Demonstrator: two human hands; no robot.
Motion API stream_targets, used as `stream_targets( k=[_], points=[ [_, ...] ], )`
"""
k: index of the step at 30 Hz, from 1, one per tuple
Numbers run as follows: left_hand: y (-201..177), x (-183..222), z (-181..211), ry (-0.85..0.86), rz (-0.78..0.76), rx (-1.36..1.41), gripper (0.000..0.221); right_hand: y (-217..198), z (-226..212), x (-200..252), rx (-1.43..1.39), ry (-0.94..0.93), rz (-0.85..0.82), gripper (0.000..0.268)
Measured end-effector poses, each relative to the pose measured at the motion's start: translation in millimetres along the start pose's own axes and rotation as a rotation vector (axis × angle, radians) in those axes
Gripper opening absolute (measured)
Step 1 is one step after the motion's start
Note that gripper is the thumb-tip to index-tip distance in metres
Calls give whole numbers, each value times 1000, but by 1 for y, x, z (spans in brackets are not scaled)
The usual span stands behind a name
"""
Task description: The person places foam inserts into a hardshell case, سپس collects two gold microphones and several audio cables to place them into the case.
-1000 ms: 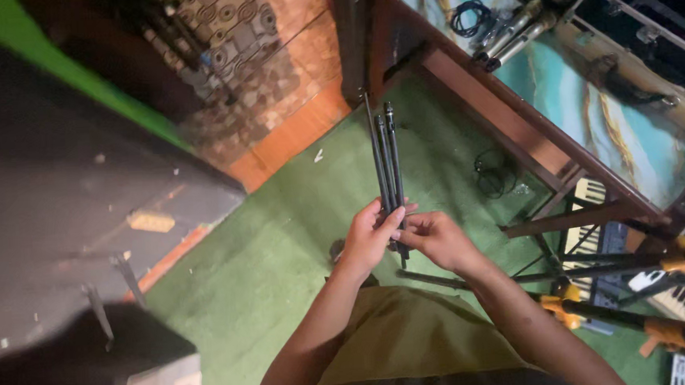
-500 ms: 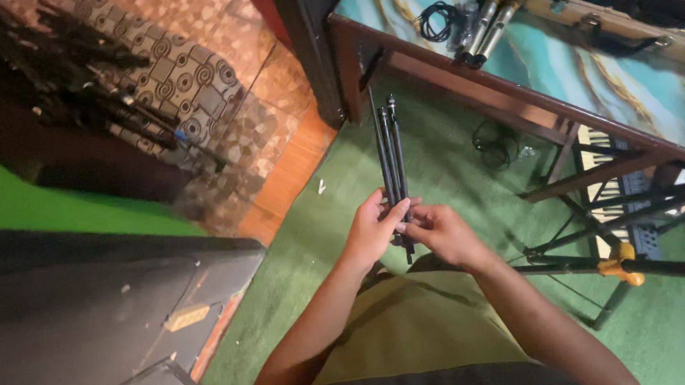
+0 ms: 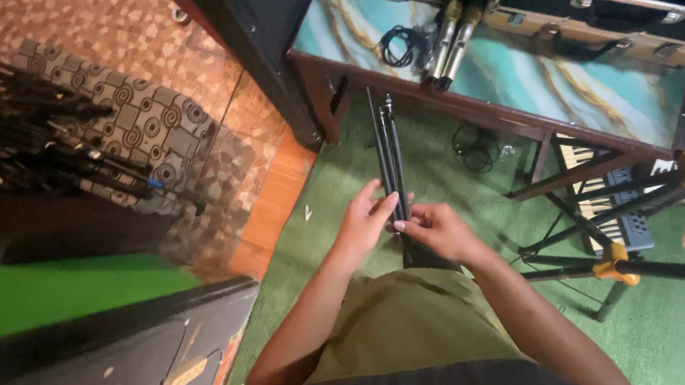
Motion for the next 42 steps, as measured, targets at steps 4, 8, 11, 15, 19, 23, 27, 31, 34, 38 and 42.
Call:
stream_targets(
  k=[4, 8, 11, 15, 19, 23, 27, 31, 34, 38, 42],
  points=[
    [2, -62, 4, -15, -30, -51, 29, -49, 1, -12, -158, -65, -5, 26],
    [6, -123, 1, -38, -4, -44, 24, -110, -3, -22, -154, -117, 42, 28],
    [15, -168, -2, -46, -16, -95, 20, -151, 0, -23, -180, -127, 84, 26],
    [26, -217, -8, -72, -78, -104, 19, -199, 9, -17, -93, -50, 173, 24],
    [35, -258, -12, -71, -167, -113, 19, -226, 13, -17, -191, -95, 202, 25],
    [40, -293, -23, -79, -249, -129, 21, -247, 23, -17, -247, -100, 260, 25],
    [29, -331, -57, -148, -294, -147, 26, -266, 51, -25, -241, 26, 363, 27],
    [-1, -376, -98, -137, -278, -333, 32, -284, 83, -52, -242, 52, 410, 30],
    [-22, -400, -131, -173, -308, -289, 34, -292, 109, -81, -335, 63, 410, 30],
    [-54, -418, -154, -235, -253, -522, 37, -299, 141, -118, -480, 28, 370, 28],
    [-72, -430, -155, -274, -123, -721, 51, -308, 161, -139, -404, 129, 372, 33]
  ],
)
Point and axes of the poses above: each hand's wrist, its own x-axis away from the middle knuckle, its own y-axis out of the palm, z = x × y, the point moved 7 cm from there along -x, towards the middle knuckle, and after that the axes turned 15 degrees about -z, right-handed, at the moved point
